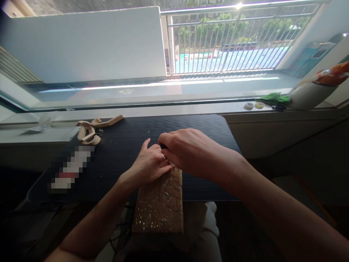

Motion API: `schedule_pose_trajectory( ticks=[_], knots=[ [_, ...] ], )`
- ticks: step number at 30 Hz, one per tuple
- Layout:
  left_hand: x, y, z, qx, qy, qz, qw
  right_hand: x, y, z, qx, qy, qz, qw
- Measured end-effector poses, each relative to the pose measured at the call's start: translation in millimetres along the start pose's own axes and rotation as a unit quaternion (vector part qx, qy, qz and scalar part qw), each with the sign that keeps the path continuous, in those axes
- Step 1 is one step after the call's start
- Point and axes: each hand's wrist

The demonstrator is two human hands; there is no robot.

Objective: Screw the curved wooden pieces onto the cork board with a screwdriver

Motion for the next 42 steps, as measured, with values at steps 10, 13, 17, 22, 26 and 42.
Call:
schedule_pose_trajectory(
  ticks=[10,13,17,22,26,42],
  knots=[
    [-1,1,-1,-0.001,0.011,-0.010,1.000,7,1,-1,0.000,0.023,-0.014,1.000],
    [-1,0,-1,0.000,0.011,-0.012,1.000,9,2,-2,0.007,0.031,0.008,0.999],
    [0,-1,-1,-0.004,0.010,-0.013,1.000,14,1,-4,0.022,0.029,0.014,0.999],
    [-1,1,-1,0.001,0.010,-0.013,1.000,12,1,-4,0.012,0.013,-0.012,1.000],
    [-1,1,-1,0.006,0.005,-0.009,1.000,8,1,-2,-0.006,0.001,-0.044,0.999],
    [0,-2,-1,-0.005,0.004,-0.004,1.000,5,-6,2,-0.030,-0.031,-0.063,0.997]
  ],
)
Point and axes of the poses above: each hand's wrist, its own z-axis towards the middle knuckle, its own y-axis out of the back of the hand, x = y × z, and after that the axes turned 15 degrees about -y, right-handed
